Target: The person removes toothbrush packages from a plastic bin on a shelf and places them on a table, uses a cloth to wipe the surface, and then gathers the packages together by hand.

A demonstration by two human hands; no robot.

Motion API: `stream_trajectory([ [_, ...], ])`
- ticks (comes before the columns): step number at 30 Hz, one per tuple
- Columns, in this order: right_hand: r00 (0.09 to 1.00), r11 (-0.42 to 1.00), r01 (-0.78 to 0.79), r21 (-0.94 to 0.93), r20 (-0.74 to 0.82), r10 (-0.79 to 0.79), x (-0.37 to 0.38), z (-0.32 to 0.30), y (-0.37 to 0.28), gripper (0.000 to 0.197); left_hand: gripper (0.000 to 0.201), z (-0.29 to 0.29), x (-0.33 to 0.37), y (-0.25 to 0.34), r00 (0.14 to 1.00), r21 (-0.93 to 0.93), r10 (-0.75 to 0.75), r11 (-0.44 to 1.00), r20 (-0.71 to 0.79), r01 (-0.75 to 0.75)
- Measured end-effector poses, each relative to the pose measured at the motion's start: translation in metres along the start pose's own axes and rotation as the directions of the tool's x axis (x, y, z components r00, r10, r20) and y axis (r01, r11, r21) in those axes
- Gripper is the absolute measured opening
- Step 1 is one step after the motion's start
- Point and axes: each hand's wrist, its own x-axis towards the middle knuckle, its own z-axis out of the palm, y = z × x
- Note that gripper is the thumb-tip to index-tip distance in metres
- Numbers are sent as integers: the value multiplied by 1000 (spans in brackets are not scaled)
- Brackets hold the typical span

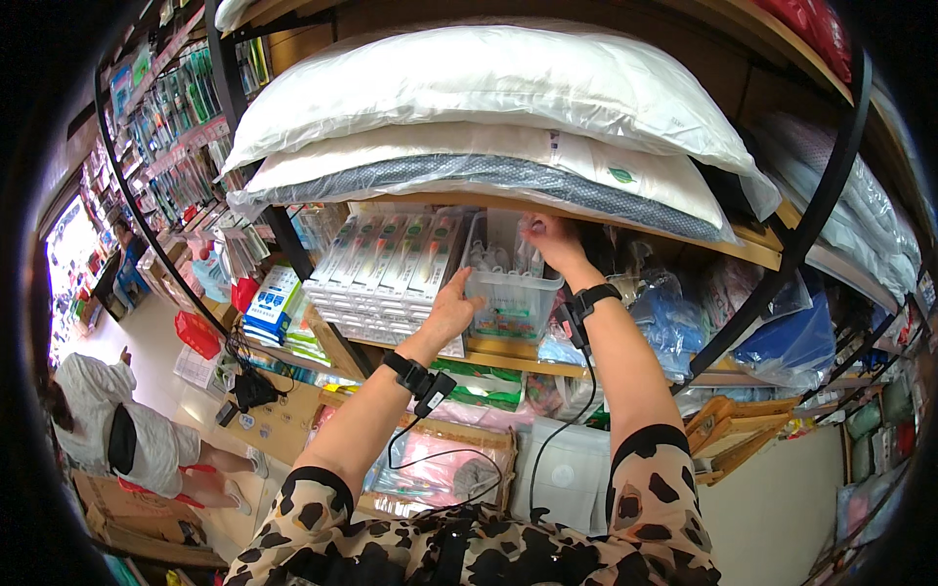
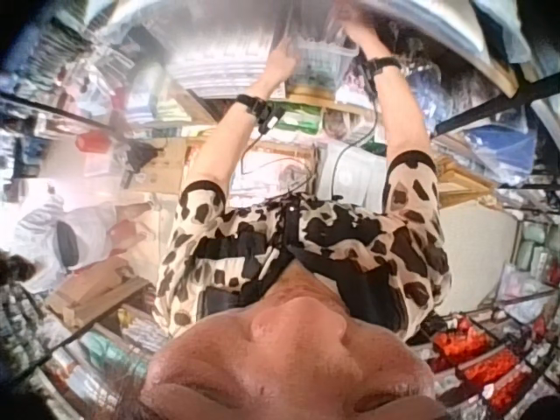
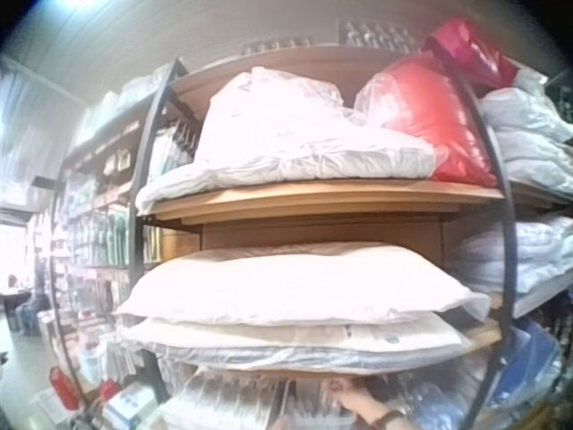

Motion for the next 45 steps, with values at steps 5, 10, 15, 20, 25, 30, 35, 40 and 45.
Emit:
stream_trajectory([
  [5, 981, 994, -93, 59, 174, 82, 10, 18, 39, 28, 63, 3, -1, 8, 1000, 41, -13, 999, 11, 12],
  [10, 946, 990, -140, -17, 293, 139, 13, 31, 51, 27, 69, 2, 2, -2, 999, 197, 30, 980, -17, -26],
  [15, 948, 941, -83, -329, 263, 176, 9, 41, 43, 24, 69, 1, 0, -1, 1000, 236, 19, 972, -13, -15],
  [20, 936, 923, -56, -380, 302, 181, 10, 42, 47, 24, 67, 1, -2, 5, 1000, 219, 29, 975, 7, -30],
  [25, 945, 893, -10, -450, 288, 156, 16, 47, 50, 18, 66, 1, -3, 1, 996, 270, 84, 959, 28, -89],
  [30, 924, 904, 58, -423, 365, 112, 38, 45, 31, 17, 66, -6, -9, 9, 999, 236, 4, 972, 48, -15],
  [35, 967, 893, 157, -421, 248, -53, 54, 48, 43, 16, 65, -6, -9, 16, 997, 254, 22, 966, 77, -41],
  [40, 976, 791, 200, -578, 189, -109, 70, 52, 51, 17, 66, -6, -10, 23, 996, 269, 3, 963, 89, -27],
  [45, 988, 780, 156, -607, 97, -122, 73, 63, 56, 24, 67, -1, -11, 20, 997, 306, 30, 951, 73, -51],
])
